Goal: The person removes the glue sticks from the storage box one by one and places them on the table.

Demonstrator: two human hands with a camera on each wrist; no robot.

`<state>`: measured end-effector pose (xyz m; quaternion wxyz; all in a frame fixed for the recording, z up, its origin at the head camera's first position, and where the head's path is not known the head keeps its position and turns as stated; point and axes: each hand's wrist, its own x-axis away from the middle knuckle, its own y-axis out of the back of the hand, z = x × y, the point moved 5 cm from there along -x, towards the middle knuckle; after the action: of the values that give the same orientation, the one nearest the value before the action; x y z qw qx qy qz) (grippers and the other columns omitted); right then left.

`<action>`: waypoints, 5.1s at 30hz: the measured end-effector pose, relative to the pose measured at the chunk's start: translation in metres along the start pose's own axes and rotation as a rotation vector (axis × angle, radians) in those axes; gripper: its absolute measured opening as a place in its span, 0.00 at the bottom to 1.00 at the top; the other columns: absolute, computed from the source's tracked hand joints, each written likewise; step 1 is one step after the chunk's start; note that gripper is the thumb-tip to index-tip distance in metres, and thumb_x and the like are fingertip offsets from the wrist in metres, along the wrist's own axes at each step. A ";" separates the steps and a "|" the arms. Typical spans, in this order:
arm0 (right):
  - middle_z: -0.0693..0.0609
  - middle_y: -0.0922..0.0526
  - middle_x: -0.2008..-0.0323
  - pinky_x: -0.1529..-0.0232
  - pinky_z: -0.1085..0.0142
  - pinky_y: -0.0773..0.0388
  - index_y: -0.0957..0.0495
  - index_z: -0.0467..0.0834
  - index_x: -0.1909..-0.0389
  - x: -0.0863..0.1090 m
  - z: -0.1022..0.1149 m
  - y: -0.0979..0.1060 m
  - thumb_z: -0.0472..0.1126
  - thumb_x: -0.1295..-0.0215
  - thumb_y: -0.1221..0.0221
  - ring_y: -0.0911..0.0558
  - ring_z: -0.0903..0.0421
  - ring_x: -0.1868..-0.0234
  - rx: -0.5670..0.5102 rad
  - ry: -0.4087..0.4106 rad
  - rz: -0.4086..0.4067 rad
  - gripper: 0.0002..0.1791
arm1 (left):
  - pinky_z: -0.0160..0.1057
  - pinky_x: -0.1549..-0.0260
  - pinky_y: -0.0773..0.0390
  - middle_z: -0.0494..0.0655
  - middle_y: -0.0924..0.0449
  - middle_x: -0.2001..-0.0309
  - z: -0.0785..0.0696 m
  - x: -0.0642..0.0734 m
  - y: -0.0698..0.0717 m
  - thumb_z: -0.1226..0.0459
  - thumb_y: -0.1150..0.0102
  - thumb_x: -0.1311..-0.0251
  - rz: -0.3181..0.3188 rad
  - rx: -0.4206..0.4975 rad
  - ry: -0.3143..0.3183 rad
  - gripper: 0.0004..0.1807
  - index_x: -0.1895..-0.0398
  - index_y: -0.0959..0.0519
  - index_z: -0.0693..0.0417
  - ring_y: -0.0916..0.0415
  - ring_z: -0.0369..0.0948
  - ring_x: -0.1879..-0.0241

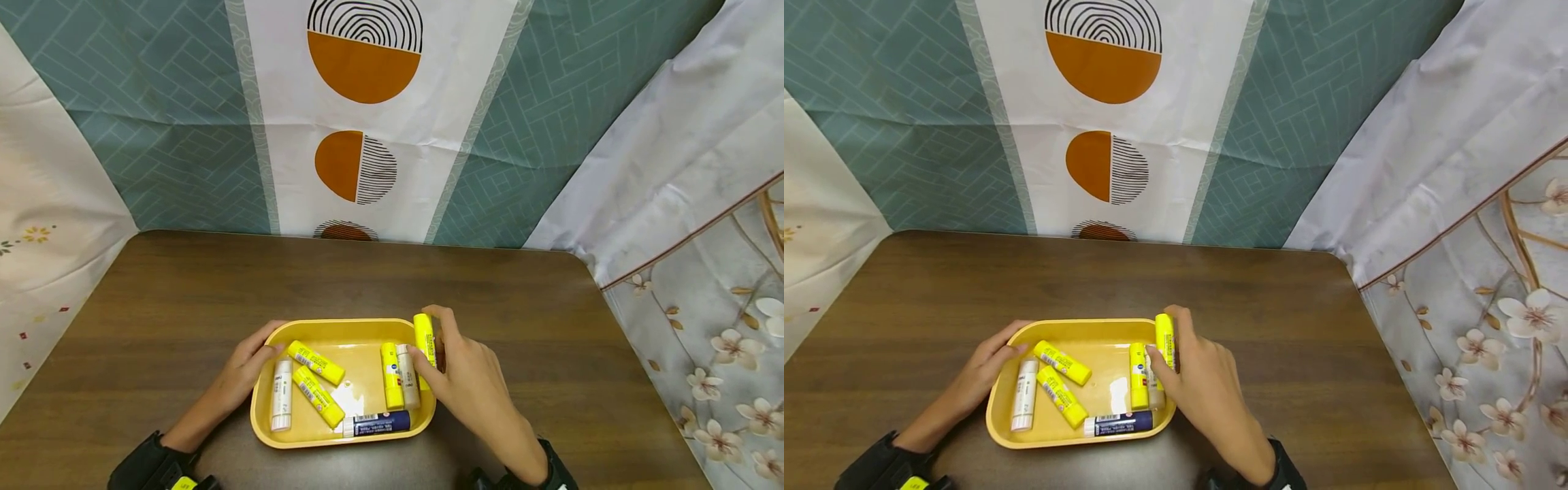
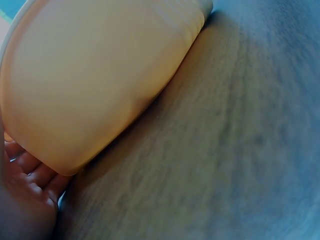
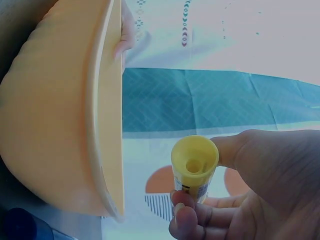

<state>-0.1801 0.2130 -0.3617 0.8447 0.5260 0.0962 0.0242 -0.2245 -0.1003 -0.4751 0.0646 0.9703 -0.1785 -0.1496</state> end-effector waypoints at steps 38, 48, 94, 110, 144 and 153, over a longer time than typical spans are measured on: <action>0.59 0.31 0.81 0.82 0.70 0.35 0.36 0.49 0.35 -0.008 -0.013 0.008 0.51 0.36 0.31 0.34 0.64 0.85 -0.001 0.023 0.004 0.34 | 0.28 0.48 0.25 0.61 0.25 0.45 -0.001 0.001 0.001 0.74 0.60 0.24 -0.013 -0.026 -0.010 0.19 0.36 0.29 0.64 0.25 0.37 0.48; 0.60 0.32 0.81 0.83 0.70 0.37 0.35 0.48 0.36 -0.009 -0.014 0.015 0.50 0.36 0.31 0.35 0.65 0.86 -0.015 0.072 -0.029 0.33 | 0.27 0.48 0.26 0.61 0.25 0.45 0.001 0.004 0.006 0.74 0.60 0.24 -0.027 -0.041 0.003 0.18 0.37 0.28 0.65 0.25 0.37 0.49; 0.56 0.32 0.80 0.81 0.67 0.34 0.33 0.47 0.40 -0.015 -0.046 -0.001 0.48 0.33 0.33 0.33 0.60 0.84 0.061 -0.004 0.100 0.26 | 0.29 0.48 0.24 0.60 0.25 0.44 0.000 0.002 0.002 0.73 0.60 0.24 -0.008 -0.019 0.010 0.18 0.36 0.28 0.63 0.24 0.39 0.47; 0.51 0.27 0.79 0.80 0.63 0.31 0.35 0.46 0.41 -0.019 -0.060 -0.015 0.47 0.33 0.36 0.28 0.56 0.83 0.088 -0.129 0.266 0.25 | 0.31 0.48 0.23 0.60 0.25 0.43 0.000 0.004 0.002 0.71 0.60 0.22 0.007 -0.017 0.035 0.18 0.35 0.29 0.62 0.24 0.40 0.47; 0.51 0.28 0.79 0.78 0.62 0.33 0.34 0.44 0.44 -0.017 -0.068 -0.029 0.45 0.30 0.37 0.29 0.55 0.81 0.130 -0.145 0.383 0.21 | 0.29 0.47 0.25 0.57 0.24 0.44 0.000 0.005 0.003 0.70 0.60 0.23 -0.015 -0.053 0.028 0.18 0.36 0.28 0.61 0.25 0.39 0.47; 0.53 0.29 0.79 0.78 0.63 0.35 0.31 0.44 0.49 -0.018 -0.069 -0.030 0.40 0.29 0.39 0.31 0.56 0.82 0.131 -0.097 0.314 0.14 | 0.29 0.48 0.24 0.59 0.23 0.45 -0.002 0.004 0.003 0.71 0.59 0.22 -0.010 -0.051 0.012 0.17 0.36 0.27 0.61 0.24 0.40 0.49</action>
<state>-0.2123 0.2583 -0.4156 0.7982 0.5889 -0.0268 0.1244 -0.2217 -0.1043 -0.4740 0.0895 0.9702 -0.1696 -0.1484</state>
